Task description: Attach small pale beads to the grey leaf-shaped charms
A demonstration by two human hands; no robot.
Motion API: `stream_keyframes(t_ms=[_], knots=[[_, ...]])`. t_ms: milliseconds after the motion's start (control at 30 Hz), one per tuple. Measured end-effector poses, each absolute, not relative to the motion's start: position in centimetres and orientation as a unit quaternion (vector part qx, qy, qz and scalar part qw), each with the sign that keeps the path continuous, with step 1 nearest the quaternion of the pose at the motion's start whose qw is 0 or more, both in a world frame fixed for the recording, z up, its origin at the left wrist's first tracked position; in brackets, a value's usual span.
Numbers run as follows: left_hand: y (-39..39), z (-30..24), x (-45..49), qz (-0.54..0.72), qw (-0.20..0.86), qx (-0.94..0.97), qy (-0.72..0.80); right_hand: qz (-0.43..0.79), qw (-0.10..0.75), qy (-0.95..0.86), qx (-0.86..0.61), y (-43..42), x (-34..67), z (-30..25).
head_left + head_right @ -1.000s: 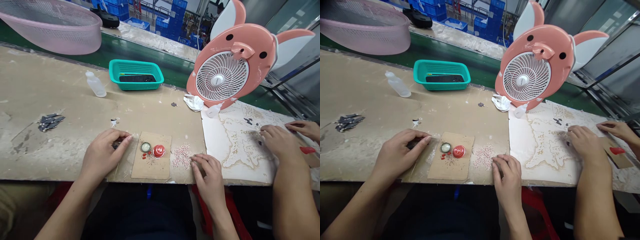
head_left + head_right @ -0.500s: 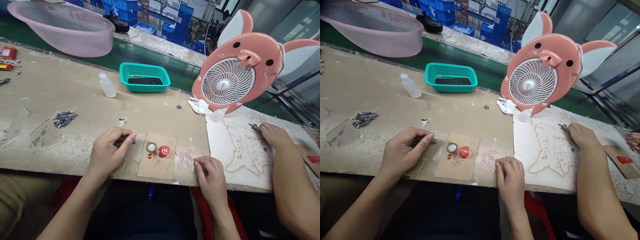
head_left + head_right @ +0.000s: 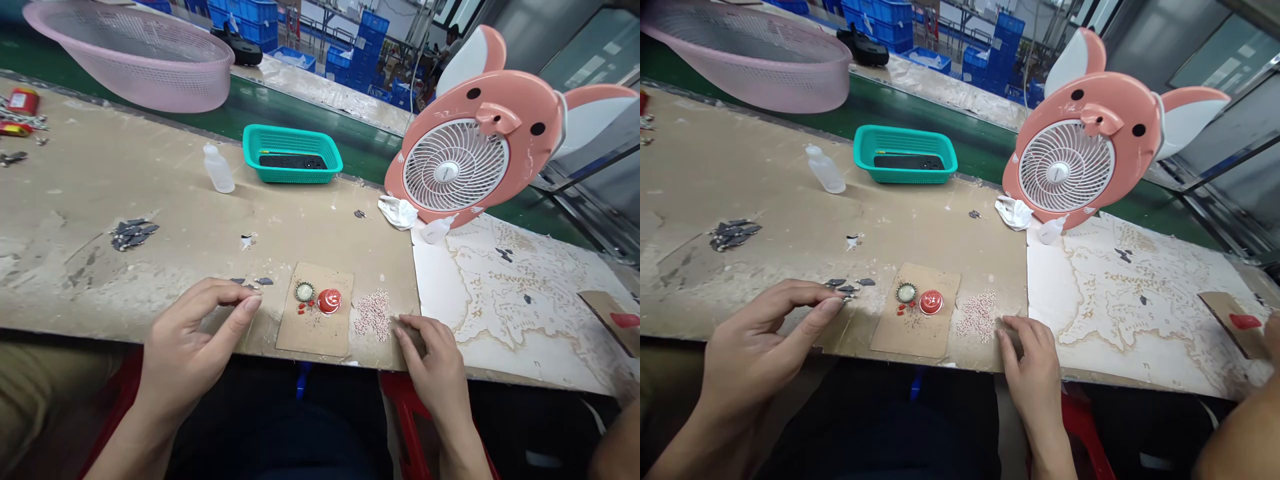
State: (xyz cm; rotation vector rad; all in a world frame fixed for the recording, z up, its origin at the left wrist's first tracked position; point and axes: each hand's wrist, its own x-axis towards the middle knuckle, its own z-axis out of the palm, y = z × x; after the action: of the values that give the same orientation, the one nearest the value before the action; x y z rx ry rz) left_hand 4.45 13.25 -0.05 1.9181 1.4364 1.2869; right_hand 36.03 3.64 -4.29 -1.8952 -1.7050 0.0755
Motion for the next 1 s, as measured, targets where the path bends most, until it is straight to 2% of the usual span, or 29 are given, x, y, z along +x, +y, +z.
stream_keyframes(t_ms=[567, 667, 833, 1000], knots=[[12.4, 0.0, 5.6, 0.439, 0.216, 0.732, 0.474, 0.027, 0.285, -0.656, -0.699, 4.4, 35.1, -4.3], [11.3, 0.8, 6.8, 0.426, 0.272, 0.741, 0.441, 0.031, 0.301, -0.659, -0.688, 3.8, 34.4, -3.2], [9.3, 1.8, 9.8, 0.374, 0.436, 0.743, 0.344, -0.021, 0.307, -0.681, -0.665, 3.9, 33.8, -2.3], [8.6, 1.1, 11.1, 0.335, 0.470, 0.748, 0.328, -0.019, 0.255, -0.682, -0.685, 5.3, 34.9, -4.3]])
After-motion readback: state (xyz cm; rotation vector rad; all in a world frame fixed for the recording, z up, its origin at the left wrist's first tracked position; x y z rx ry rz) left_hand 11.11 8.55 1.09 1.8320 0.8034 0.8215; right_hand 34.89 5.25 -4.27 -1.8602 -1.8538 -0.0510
